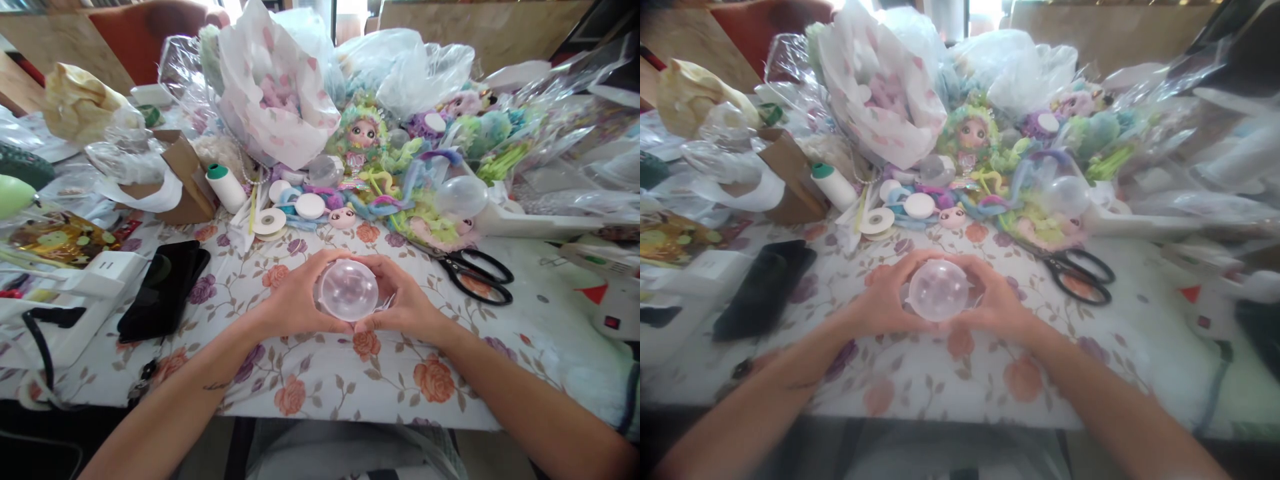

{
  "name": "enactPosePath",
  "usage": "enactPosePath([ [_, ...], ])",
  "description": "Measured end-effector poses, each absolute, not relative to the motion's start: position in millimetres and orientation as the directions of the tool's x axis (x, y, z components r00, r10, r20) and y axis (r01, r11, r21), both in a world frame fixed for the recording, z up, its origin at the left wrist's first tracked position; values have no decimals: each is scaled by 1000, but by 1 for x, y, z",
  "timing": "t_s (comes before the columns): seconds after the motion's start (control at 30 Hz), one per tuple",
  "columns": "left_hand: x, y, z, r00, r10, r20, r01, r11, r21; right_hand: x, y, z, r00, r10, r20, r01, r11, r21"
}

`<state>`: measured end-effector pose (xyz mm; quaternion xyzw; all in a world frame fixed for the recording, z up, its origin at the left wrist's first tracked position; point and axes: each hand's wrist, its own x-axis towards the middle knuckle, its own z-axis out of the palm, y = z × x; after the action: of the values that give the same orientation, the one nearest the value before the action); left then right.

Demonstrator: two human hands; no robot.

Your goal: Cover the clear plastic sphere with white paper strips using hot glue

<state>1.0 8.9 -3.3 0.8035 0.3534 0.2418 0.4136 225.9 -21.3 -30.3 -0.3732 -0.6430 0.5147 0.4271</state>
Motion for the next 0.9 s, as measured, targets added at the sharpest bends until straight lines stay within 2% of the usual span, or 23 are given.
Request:
enactPosePath([
  [0.17, -1, 10, -2, 665, 733, 145, 319, -454, 832, 227, -21, -33, -398, 902, 168, -29, 171, -985],
  [0.9, 0, 9, -1, 703, 680, 207, 225, -489, 843, 229, -21, -31, -390, 903, 180, 7, 199, -980],
])
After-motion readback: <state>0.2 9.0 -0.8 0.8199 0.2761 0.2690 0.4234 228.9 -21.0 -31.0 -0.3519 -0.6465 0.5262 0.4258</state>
